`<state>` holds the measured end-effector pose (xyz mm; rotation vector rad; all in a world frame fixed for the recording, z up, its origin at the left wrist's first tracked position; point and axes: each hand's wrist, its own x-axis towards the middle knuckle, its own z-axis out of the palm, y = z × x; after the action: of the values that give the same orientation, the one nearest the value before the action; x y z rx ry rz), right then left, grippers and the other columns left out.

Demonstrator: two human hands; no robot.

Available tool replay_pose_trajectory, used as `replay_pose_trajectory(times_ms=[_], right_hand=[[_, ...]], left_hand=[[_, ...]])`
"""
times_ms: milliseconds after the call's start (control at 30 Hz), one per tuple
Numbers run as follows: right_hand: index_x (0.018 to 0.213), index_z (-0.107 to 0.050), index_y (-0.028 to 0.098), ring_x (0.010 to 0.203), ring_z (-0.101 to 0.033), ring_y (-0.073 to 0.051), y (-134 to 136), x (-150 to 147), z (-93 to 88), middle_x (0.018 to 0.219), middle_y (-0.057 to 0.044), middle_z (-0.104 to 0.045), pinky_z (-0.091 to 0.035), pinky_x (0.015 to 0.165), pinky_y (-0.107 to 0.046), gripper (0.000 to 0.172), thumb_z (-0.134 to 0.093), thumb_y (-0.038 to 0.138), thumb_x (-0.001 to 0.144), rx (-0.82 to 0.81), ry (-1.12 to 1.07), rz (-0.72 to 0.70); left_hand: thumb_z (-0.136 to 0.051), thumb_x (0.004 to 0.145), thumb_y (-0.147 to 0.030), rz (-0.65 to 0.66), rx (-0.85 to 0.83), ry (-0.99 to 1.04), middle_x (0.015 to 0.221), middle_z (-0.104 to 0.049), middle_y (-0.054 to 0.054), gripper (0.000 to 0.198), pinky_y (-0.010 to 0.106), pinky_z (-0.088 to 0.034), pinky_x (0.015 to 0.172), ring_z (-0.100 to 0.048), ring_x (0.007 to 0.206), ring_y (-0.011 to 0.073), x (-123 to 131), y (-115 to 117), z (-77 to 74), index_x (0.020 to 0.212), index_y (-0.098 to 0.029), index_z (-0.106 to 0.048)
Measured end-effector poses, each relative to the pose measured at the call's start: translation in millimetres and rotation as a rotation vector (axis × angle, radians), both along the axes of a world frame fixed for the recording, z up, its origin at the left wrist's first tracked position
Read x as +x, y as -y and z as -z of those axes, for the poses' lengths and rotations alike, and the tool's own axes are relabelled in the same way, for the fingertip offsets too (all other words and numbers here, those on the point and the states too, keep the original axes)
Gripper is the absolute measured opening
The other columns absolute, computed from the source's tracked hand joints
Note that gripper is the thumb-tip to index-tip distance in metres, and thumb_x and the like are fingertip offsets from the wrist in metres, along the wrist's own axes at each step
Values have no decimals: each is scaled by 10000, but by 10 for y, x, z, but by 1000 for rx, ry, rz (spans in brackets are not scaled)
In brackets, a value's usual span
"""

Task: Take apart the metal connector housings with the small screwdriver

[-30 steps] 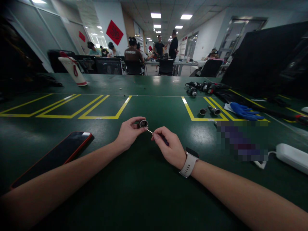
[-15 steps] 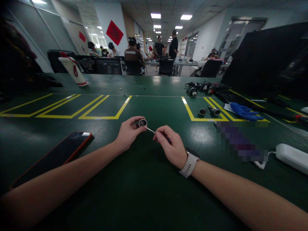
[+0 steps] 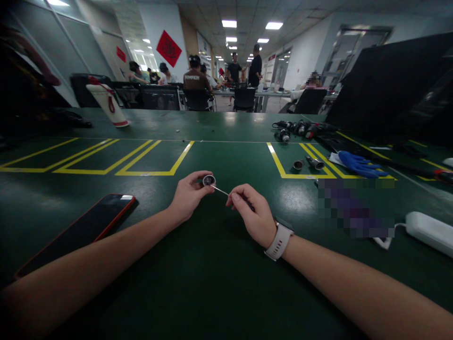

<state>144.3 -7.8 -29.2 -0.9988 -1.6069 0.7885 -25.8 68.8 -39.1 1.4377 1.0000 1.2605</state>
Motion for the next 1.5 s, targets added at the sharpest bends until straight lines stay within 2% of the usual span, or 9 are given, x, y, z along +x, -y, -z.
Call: replay_pose_trajectory(times_ms=[400,600,900,1500], right_hand=[[886,-565,187,732,-560,-145,-33,-16,12,840,-34,-609,-455,663,-306,152,-453,288,907,-43,81,-13],[873,-558,185,723,-559,-143,-23,-15,18,824,-34,-611,-453,649,-297,153,-450,286,911,-25,52,38],[897,-551,178,708,-547,-137,-25,-50,46,834,-32,-608,-422,618,-278,147,-435,266,919,29,245,95],[922,-570,167,731,-532,-130,-31,-37,41,835,-28,-585,-421,655,-261,128,-448,205,911,144,350,74]], left_hand=[[-722,610,-135,-3,31,-35,977,-674,67,394,401,-519,837,-647,865,198,-16,-23,32,994,-150,-635],[-714,642,-163,7,39,-63,1011,-671,79,400,392,-525,831,-649,885,199,-23,-31,43,1031,-148,-623],[-724,619,-136,32,65,-111,1000,-680,97,421,396,-532,824,-662,883,210,-8,13,23,1025,-128,-613],[-756,587,-151,0,-15,32,921,-693,72,432,368,-550,772,-660,777,172,8,23,-32,1000,-117,-631]])
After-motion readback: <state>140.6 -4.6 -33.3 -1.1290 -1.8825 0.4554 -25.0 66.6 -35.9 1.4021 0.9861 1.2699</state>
